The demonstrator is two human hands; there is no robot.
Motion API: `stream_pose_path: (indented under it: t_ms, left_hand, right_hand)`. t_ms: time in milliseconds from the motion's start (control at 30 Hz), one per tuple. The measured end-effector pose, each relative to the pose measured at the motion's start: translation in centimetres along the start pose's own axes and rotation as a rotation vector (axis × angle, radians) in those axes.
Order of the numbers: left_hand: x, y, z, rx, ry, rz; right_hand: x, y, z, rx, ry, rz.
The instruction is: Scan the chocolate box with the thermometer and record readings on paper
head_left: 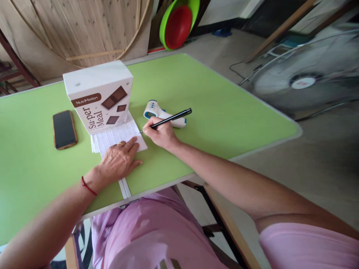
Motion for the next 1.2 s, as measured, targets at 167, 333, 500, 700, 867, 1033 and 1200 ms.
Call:
stream_pose_path:
  t_ms: [167, 333, 500, 700, 867, 1033, 1200]
  left_hand:
    - [-0.03, 0.18, 0.00, -0.026, 0.006, 0.014]
    - [-0.04, 0.06, -0.02, -0.008, 0.002, 0.011]
    - [-0.04, 0.00, -0.06, 0.010, -0.006, 0.011]
    - [-0.06, 0.04, -0.12, -0.011, 0.005, 0.010]
    - [0.03, 0.14, -0.11, -0.013, 0.009, 0.011]
    - [0.09, 0.29, -0.01, -0.040, 0.011, 0.020]
    - [0.57, 0.55, 0.15, -0.075, 0.038, 0.053]
  right_hand:
    - [-0.08, 0.14, 0.08, 0.009, 0.005, 0.005]
    - [-0.24, 0.29, 0.12, 0.016, 0.011, 0.025]
    - [-0.22, 0.29, 0.09, 0.014, 0.007, 0.032]
    - [-0.13, 0.29, 0.06, 0.009, -0.006, 0.032]
    - [0.00, 0.40, 0.04, 0.006, -0.006, 0.032]
    - [0.02, 0.38, 0.06, -0.019, -0.016, 0.020]
    - [-0.06, 0.06, 0.05, -0.190, -0.071, 0.012]
Point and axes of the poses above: each hand's wrist, its own z-axis away from the middle knuckle, its own y-axis out of the palm, x = y × z, the point moved 1 cm from there along -z, towards the middle knuckle, and after that the axes turned 12 degrees about -y, right-handed, at the moved point
